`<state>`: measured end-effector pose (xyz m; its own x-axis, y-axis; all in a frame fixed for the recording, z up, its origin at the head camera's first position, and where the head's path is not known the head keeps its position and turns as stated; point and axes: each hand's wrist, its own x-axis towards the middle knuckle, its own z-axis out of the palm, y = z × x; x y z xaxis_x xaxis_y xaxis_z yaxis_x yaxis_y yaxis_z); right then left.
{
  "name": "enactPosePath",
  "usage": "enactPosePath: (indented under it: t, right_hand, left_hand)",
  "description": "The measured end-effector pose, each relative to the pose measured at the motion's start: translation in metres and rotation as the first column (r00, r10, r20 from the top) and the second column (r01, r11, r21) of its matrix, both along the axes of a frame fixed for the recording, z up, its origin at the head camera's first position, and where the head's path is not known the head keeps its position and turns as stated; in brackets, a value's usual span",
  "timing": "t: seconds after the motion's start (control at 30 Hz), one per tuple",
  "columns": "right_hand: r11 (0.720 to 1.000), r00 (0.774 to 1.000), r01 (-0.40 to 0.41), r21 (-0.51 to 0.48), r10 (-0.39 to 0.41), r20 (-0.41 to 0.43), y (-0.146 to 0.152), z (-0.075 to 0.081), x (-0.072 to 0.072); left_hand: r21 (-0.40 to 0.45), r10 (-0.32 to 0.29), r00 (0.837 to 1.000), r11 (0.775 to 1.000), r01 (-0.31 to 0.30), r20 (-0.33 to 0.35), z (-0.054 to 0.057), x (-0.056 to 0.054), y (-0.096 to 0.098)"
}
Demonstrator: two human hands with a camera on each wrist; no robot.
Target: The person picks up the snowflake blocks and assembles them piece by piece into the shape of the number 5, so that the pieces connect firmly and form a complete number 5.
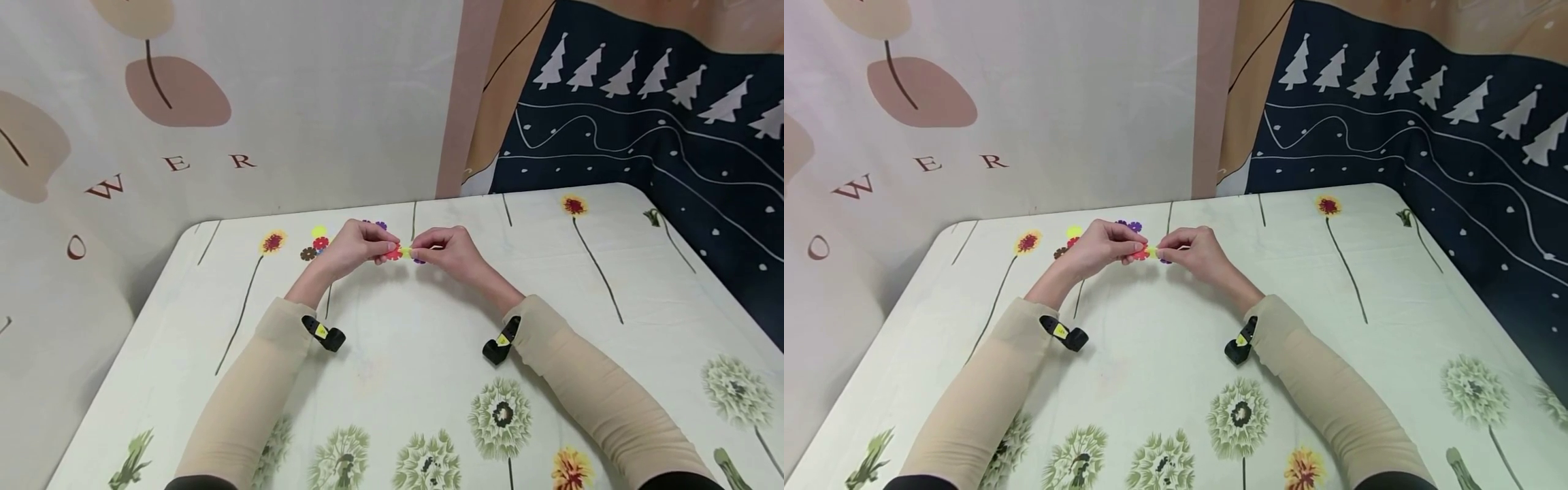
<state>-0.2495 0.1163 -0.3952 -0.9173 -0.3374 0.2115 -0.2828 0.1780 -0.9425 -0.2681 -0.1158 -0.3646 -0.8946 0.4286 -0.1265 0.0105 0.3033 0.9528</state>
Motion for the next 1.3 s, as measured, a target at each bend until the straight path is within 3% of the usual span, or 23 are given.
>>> enactPosePath:
  t: [0.43, 0.8, 1.3]
  right_hand:
    - [0.998, 0.999, 0.006, 0.066, -0.009, 0.045, 0.002, 0.004, 0.002]
    - [0.995, 1.0, 0.019, 0.093, -0.02, 0.009, 0.005, 0.002, -0.001]
    - [0.997, 1.0, 0.009, 0.073, -0.01, 0.016, 0.005, 0.002, -0.001]
  left_hand:
    - [0.0, -0.019, 1.0, 1.0, 0.019, 0.024, -0.002, 0.001, -0.003]
    - [0.04, -0.013, 0.998, 0.999, 0.011, 0.057, -0.005, -0.001, -0.009]
    - [0.018, 0.102, 0.994, 0.995, -0.103, 0.023, -0.008, -0.006, -0.039]
